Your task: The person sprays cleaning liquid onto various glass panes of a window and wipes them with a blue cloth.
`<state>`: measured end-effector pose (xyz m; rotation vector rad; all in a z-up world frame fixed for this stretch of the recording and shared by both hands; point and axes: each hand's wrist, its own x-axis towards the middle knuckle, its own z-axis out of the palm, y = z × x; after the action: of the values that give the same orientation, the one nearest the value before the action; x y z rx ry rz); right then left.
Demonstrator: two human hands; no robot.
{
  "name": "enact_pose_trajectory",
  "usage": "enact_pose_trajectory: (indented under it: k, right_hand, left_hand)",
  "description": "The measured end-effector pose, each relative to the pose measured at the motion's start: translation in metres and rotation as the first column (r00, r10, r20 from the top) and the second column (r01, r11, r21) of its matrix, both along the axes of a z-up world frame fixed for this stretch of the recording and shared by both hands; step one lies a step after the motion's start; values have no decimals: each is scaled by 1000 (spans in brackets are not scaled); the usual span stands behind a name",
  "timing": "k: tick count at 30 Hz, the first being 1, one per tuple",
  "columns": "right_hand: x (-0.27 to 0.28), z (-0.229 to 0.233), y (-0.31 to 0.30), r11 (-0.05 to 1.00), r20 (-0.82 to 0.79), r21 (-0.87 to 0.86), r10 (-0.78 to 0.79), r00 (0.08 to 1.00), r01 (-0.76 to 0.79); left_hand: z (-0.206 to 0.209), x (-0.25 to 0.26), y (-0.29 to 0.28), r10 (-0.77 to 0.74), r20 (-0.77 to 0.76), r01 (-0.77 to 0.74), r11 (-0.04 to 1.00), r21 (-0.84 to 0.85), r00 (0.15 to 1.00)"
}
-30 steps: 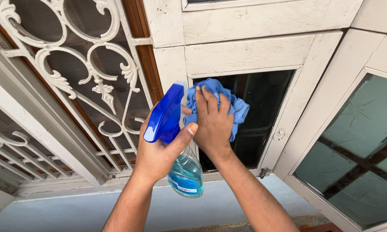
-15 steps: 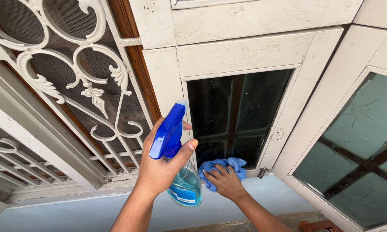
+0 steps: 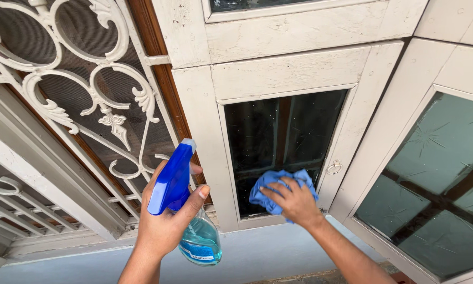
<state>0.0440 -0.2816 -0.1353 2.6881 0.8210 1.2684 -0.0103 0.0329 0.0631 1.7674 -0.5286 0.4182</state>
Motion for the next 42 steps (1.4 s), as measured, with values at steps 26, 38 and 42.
enact_pose_trajectory:
  k: [26,38,42]
  right_hand:
    - [-14,-94,17,634,-42,697,-428,903,334]
    - [-24,162,122,747,283,609,110,953,-267]
    - [0,218,158,822,305,536,26,952,-194]
  left_hand:
    - [-117,-2,33,-35,-261,-56,941,-334,965]
    - [-123,-17,56,-53,-301,-56,938,-341,952]
    - [-130,-15,63,-22,-334,-82,953,-292,942]
